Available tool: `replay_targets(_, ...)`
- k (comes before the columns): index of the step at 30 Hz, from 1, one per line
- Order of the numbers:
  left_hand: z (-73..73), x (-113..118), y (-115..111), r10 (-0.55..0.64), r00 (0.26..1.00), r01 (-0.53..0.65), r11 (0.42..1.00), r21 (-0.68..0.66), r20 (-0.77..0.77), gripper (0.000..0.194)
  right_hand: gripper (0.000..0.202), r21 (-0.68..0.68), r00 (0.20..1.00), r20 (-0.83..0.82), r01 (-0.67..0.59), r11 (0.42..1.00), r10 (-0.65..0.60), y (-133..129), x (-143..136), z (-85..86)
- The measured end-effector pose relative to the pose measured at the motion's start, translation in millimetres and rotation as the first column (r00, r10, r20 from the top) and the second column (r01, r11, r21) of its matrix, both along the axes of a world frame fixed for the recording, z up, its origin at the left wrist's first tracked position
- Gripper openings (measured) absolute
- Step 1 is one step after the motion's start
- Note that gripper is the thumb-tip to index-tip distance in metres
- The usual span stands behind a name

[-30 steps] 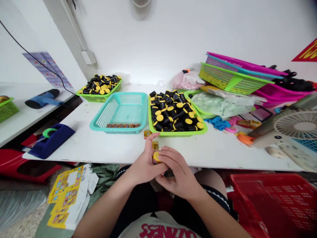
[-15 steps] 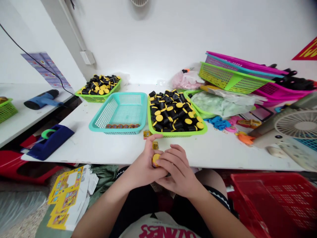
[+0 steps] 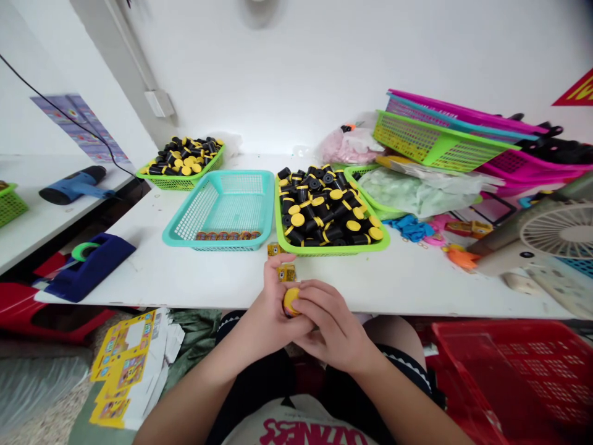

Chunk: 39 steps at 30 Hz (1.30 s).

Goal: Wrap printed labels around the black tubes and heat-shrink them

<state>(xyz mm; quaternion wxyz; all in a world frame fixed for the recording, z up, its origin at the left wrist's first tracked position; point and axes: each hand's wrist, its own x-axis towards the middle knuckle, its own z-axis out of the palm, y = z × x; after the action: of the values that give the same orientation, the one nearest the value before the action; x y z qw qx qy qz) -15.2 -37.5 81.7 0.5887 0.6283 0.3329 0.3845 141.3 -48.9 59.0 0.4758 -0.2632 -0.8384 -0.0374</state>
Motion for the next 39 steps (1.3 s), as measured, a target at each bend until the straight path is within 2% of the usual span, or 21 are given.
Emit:
replay_targets(3, -3.4, 4.2, -3.4, 0.115, 0.993, -0.112, 0.991, 0.074, -0.039, 0.073, 0.044, 0.03, 1.0, 0.019, 0.008, 1.0, -0.008, 1.4, 2.0, -1.8)
replay_targets(5, -4.6, 5.6, -4.4, 0.144, 0.989, -0.14, 0.986, 0.09, -0.037, 0.073, 0.042, 0.041, 1.0, 0.022, -0.003, 0.999, 0.002, 2.5, 3.0, -3.3)
replay_targets(7, -3.8, 4.7, -4.0, 0.114, 0.993, -0.112, 0.992, 0.066, -0.022, 0.072, 0.041, 0.041, 1.0, 0.023, -0.016, 0.999, 0.016, 2.7, 3.5, -4.2)
replay_targets(12, 2.8, -2.8, -0.2, -0.065, 0.998, 0.065, 0.998, 0.004, 0.019, 0.069, 0.042, 0.061, 0.999, 0.031, -0.04, 0.997, 0.038, 0.3, 2.8, -2.6)
replay_targets(19, 2.0, -6.3, 3.9, -0.078, 0.991, 0.084, 0.995, 0.059, -0.109, 0.069, 0.045, 0.056, 1.0, -0.003, -0.028, 0.998, 0.028, 5.5, 4.5, -5.4)
replay_targets(22, 7.5, -7.5, 5.5, 0.051, 0.966, -0.004, 0.983, 0.182, -0.252, 0.061, 0.05, 0.025, 1.0, -0.004, 0.022, 0.999, -0.022, 6.2, 3.3, -11.5)
replay_targets(24, 14.5, -11.2, 7.9, 0.148, 0.927, -0.044, 0.956, 0.29, -0.346, 0.044, 0.054, 0.003, 0.998, -0.009, 0.067, 0.998, -0.067, 6.3, 3.4, -12.8)
replay_targets(26, 23.7, -18.4, 14.5, 0.203, 0.898, -0.052, 0.93, 0.364, -0.391, 0.025, 0.061, -0.015, 0.995, -0.006, 0.1, 0.995, -0.1, 10.4, 8.6, -9.4)
replay_targets(28, 34.9, -29.5, 29.2, 0.285, 0.865, -0.094, 0.9, 0.425, -0.413, 0.018, 0.063, -0.044, 0.982, -0.005, 0.186, 0.982, -0.186, 22.8, 21.9, -2.2)
replay_targets(30, 47.4, -43.2, 54.4, 0.411, 0.788, -0.172, 0.862, 0.478, -0.458, 0.023, 0.048, -0.105, 0.928, -0.002, 0.371, 0.923, -0.373, 44.4, 42.6, 5.9)
replay_targets(31, 53.4, -50.1, 70.7, 0.462, 0.734, -0.197, 0.846, 0.496, -0.497, 0.025, 0.036, -0.153, 0.87, 0.011, 0.488, 0.859, -0.493, 57.5, 54.1, 9.1)
replay_targets(32, 58.7, -56.4, 88.8, 0.485, 0.687, -0.209, 0.845, 0.493, -0.541, 0.028, 0.033, -0.206, 0.801, 0.06, 0.594, 0.778, -0.596, 71.0, 65.2, 11.4)
replay_targets(33, 62.7, -61.7, 108.1, 0.481, 0.659, -0.202, 0.854, 0.48, -0.578, 0.03, 0.033, -0.263, 0.719, 0.128, 0.689, 0.675, -0.683, 84.0, 75.0, 12.8)
replay_targets(34, 65.1, -65.6, 127.8, 0.456, 0.632, -0.166, 0.87, 0.465, -0.627, 0.029, 0.033, -0.323, 0.656, 0.218, 0.747, 0.58, -0.723, 95.7, 83.0, 13.5)
replay_targets(36, 63.7, -68.8, 165.0, 0.396, 0.552, -0.136, 0.911, 0.389, -0.734, 0.029, 0.034, -0.412, 0.6, 0.354, 0.788, 0.456, -0.717, 113.1, 92.6, 13.6)
replay_targets(37, 59.6, -68.2, 181.2, 0.378, 0.499, -0.132, 0.922, 0.363, -0.78, 0.03, 0.034, -0.442, 0.594, 0.388, 0.791, 0.423, -0.705, 118.6, 94.5, 13.2)
replay_targets(39, 46.2, -64.2, 207.1, 0.342, 0.447, -0.123, 0.939, 0.322, -0.827, 0.03, 0.034, -0.474, 0.591, 0.384, 0.786, 0.398, -0.709, 124.7, 94.7, 11.8)
